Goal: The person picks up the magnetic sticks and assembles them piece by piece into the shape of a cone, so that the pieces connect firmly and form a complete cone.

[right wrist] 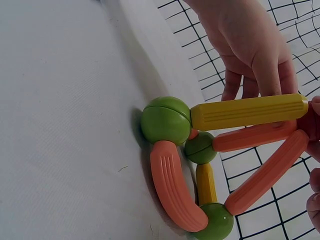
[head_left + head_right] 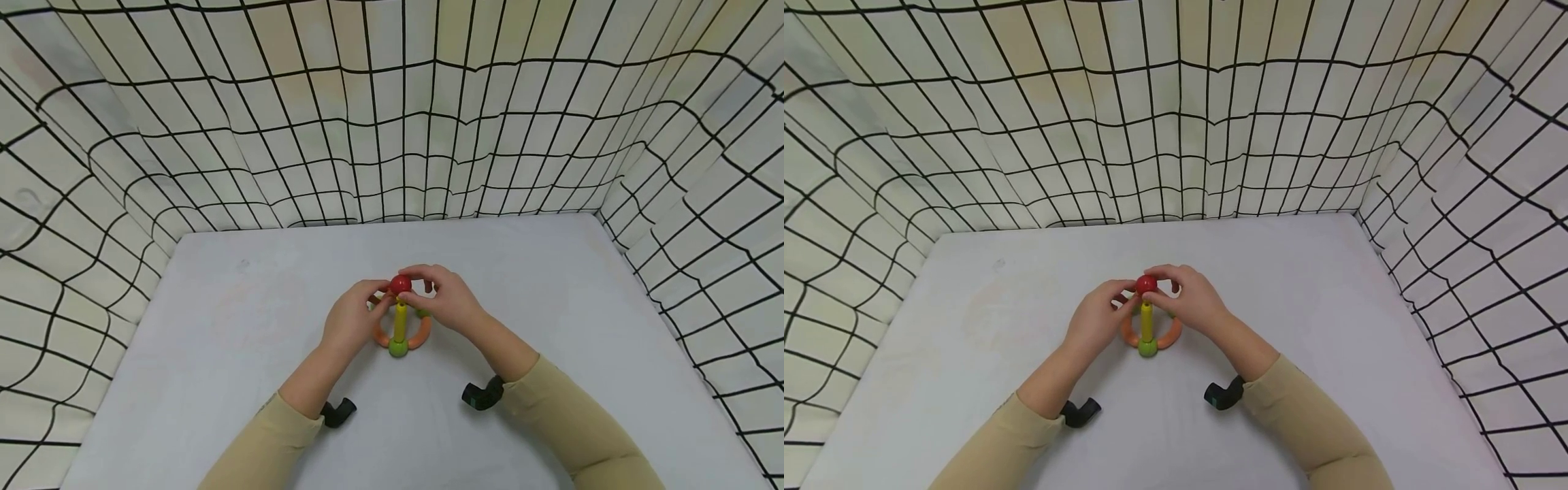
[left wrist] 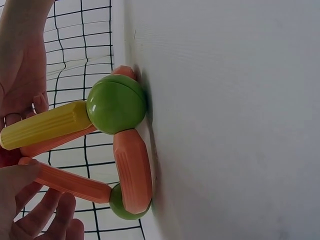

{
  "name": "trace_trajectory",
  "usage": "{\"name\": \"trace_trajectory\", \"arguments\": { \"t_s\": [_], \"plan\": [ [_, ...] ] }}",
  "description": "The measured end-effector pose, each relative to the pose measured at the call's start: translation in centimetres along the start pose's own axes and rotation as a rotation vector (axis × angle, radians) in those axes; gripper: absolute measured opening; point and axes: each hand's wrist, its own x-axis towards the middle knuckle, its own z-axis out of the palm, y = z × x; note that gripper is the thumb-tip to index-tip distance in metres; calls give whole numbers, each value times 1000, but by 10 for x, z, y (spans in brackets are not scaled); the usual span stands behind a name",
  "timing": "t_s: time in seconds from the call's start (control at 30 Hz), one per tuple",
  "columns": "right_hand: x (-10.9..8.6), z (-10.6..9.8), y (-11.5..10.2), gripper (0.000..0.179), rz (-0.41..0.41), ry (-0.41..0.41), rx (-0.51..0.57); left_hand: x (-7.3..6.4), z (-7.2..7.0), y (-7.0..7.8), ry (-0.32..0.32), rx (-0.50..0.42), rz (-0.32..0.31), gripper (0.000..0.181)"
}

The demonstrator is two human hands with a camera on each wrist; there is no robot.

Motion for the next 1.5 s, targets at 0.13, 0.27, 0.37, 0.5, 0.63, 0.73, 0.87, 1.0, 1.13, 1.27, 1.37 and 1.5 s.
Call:
{"name": "trace_trajectory", "arguments": {
  "t_s": [0.13, 0.27, 0.37, 0.5, 0.63, 0.73, 0.87, 1.0, 1.13, 1.27, 1.37, 1.5],
  "plan": [
    [-1, -1, 0, 41, 1, 1, -1, -1, -1, 2, 5, -4, 5, 32],
    [-2, -2, 0, 41, 0, -1, 1, -4, -2, 4, 5, -24, -3, 30],
    [-3, -3, -1, 40, 1, -4, 7, -8, -2, 4, 11, -42, -19, 29],
    [-5, -4, -1, 39, 0, -6, 8, -17, -2, 4, 25, -66, -37, 27],
    [-7, -5, -1, 38, -5, 1, 3, -26, -1, 6, 16, -112, -35, 28],
    [-8, -5, 0, 37, -12, 7, -9, -31, 2, 8, -9, -123, -15, 28],
    [-9, -4, 1, 37, -15, 5, -19, -32, 5, 10, -35, -103, 4, 25],
    [-8, -2, 1, 37, -13, -5, -13, -32, 7, 9, -47, -82, 4, 25],
    [-8, -1, 1, 37, -27, -6, -7, -30, 8, 7, -49, -65, 0, 24],
    [-7, 0, 1, 36, -41, 0, -6, -29, 9, 6, -46, -62, -5, 23],
    [-7, 1, 1, 36, -43, 1, -5, -29, 9, 5, -42, -64, -5, 23],
    [-7, 2, 1, 35, -37, 1, 0, -29, 8, 5, -41, -68, -10, 23]
  ]
}}
